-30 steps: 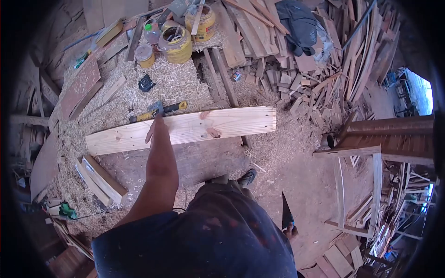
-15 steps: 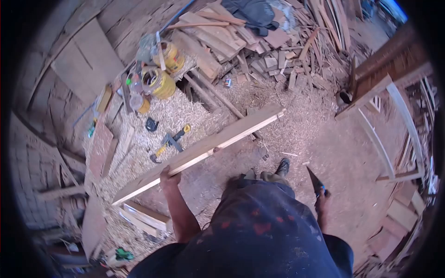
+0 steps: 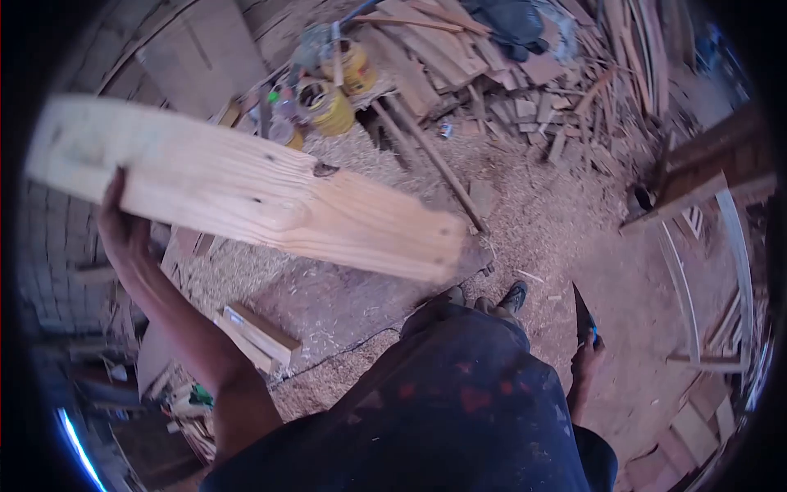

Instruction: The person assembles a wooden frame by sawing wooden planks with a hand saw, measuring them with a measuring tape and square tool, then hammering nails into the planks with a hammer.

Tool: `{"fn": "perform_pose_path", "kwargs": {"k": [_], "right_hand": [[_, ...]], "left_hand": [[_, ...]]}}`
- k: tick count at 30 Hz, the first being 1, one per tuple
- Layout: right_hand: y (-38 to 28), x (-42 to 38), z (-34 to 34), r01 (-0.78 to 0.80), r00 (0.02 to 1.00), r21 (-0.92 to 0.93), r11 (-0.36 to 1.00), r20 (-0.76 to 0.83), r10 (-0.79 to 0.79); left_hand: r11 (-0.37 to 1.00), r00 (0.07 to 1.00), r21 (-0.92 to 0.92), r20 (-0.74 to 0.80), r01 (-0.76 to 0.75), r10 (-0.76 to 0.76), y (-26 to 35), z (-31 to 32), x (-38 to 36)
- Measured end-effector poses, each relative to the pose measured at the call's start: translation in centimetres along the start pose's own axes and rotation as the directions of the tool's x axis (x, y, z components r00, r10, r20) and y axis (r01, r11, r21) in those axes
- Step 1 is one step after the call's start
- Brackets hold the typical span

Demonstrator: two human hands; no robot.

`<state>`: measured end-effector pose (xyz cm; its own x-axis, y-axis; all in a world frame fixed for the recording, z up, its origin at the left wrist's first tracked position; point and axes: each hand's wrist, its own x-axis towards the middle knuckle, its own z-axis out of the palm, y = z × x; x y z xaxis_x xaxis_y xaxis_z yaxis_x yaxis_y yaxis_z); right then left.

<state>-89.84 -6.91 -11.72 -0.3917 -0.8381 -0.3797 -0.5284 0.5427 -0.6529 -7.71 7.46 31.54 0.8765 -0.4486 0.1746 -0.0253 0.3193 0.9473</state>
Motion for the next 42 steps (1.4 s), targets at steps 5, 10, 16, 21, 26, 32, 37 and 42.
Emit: {"fn": "perform_pose_path", "kwargs": {"k": [5, 10, 16, 21, 26, 32, 37, 42], "right_hand": [[1.3, 0.2, 0.8, 0.018, 0.999, 0.019, 1.0, 0.043, -0.019], [0.3, -1.5, 1.1, 0.016, 0.998, 0.144, 0.989, 0.059, -0.025], [-1.7, -4.5, 0.3, -0.014, 1.0, 0.168, 0.986, 0.0, 0.014], [-0.3, -5.0, -0.6, -0.072, 0.996, 0.291, 0.954, -0.025, 0.083], [-1.5, -4.6, -1.9, -0.044, 0.998, 0.274, 0.961, -0.035, 0.056], [-13.2, -5.3, -0.9, 0.135, 0.981, 0.274, 0.952, 0.1, -0.167], [-26.2, -8.4, 3.2, 0.309, 0.905, 0.2, 0.93, 0.24, -0.352], [-30.3, -8.3, 10.6, 0.532, 0.776, 0.185, 0.826, 0.285, -0.563]], "left_hand": [[0.98, 0.985, 0.177, 0.161, -0.089, 0.061, 2.4, 10.0, -1.5], [0.739, 0.892, 0.631, 0.443, -0.236, -0.093, -2.9, 15.7, -5.0], [0.477, 0.722, 0.814, 0.544, -0.331, -0.427, -18.1, 15.8, -8.8], [0.272, 0.57, 0.813, 0.561, -0.514, -0.601, -31.0, 7.9, -8.8], [0.071, 0.541, 0.788, 0.482, -0.611, -0.69, -38.4, -1.4, -8.5], [0.001, 0.583, 0.84, 0.377, -0.542, -0.72, -40.9, -8.9, -7.4], [-0.083, 0.653, 0.844, 0.343, -0.53, -0.675, -41.5, -11.9, -6.6], [-0.142, 0.68, 0.845, 0.302, -0.516, -0.668, -41.8, -11.7, -6.9]]}}
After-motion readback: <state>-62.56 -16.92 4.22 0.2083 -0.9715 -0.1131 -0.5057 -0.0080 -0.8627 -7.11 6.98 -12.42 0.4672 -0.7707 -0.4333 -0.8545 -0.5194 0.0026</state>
